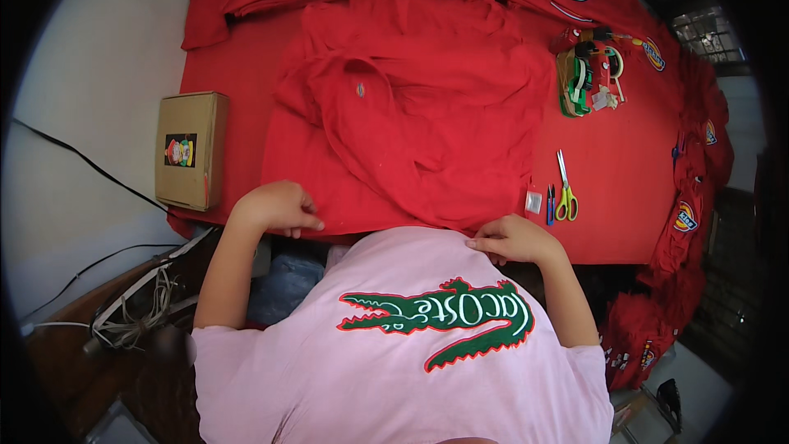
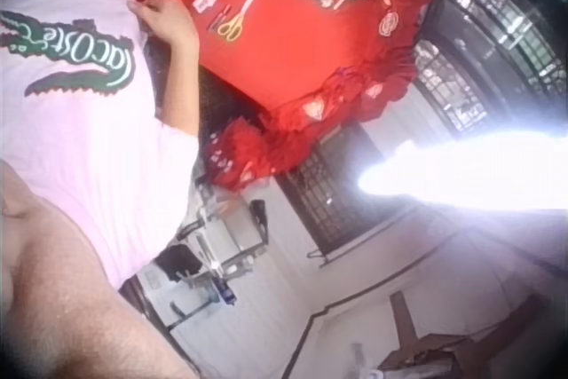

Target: The person uses yellow-handled scissors to trim loose threads and tags from red t-shirts on a table. They then fold the shirts and stack them. Another person is visible nearby handling similar shirts.

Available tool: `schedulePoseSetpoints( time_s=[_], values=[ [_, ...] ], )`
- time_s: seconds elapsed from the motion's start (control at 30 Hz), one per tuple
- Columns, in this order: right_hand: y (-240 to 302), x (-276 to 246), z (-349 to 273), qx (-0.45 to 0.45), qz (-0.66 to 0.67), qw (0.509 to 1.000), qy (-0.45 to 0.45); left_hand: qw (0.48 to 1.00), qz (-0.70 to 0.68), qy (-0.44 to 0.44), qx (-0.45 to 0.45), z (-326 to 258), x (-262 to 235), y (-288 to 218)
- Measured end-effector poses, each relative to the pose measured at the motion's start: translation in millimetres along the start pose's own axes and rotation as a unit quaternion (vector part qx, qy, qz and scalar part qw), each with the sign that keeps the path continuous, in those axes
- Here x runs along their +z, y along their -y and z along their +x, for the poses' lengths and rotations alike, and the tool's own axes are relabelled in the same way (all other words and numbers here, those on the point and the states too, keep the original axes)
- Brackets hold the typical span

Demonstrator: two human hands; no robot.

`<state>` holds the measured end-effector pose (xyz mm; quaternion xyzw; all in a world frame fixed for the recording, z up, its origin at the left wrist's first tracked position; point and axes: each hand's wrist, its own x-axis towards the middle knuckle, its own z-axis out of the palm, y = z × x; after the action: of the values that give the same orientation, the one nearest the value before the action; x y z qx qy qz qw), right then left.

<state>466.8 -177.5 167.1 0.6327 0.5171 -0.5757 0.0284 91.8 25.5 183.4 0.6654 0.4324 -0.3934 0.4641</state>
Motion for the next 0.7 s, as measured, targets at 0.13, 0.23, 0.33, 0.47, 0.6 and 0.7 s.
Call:
schedulePoseSetpoints(
  time_s=[0.13, 0.23, 0.33, 0.47, 0.6, 0.7],
  values=[
    [-9, -2, -7, -0.047, 0.299, 0.932, -0.198, 0.945, -0.146, -0.202, 0.211, 5, 18, 11],
    [-9, -8, 58, -0.155, 0.244, 0.891, -0.350, 0.828, -0.160, -0.362, 0.397, 47, 19, -39],
    [20, 21, 109, -0.227, -0.050, 0.895, -0.380, 0.759, 0.075, -0.482, 0.431, 116, 25, -85],
    [17, 79, 110, -0.283, -0.243, 0.895, -0.245, 0.728, 0.234, -0.575, 0.292, 168, 35, -89],
    [-24, 84, 62, -0.169, -0.188, 0.916, -0.312, 0.826, 0.243, -0.505, 0.057, 114, 41, -17],
    [-60, 91, 36, -0.094, -0.152, 0.925, -0.336, 0.919, 0.220, -0.308, -0.109, 57, 71, 16]
  ],
)
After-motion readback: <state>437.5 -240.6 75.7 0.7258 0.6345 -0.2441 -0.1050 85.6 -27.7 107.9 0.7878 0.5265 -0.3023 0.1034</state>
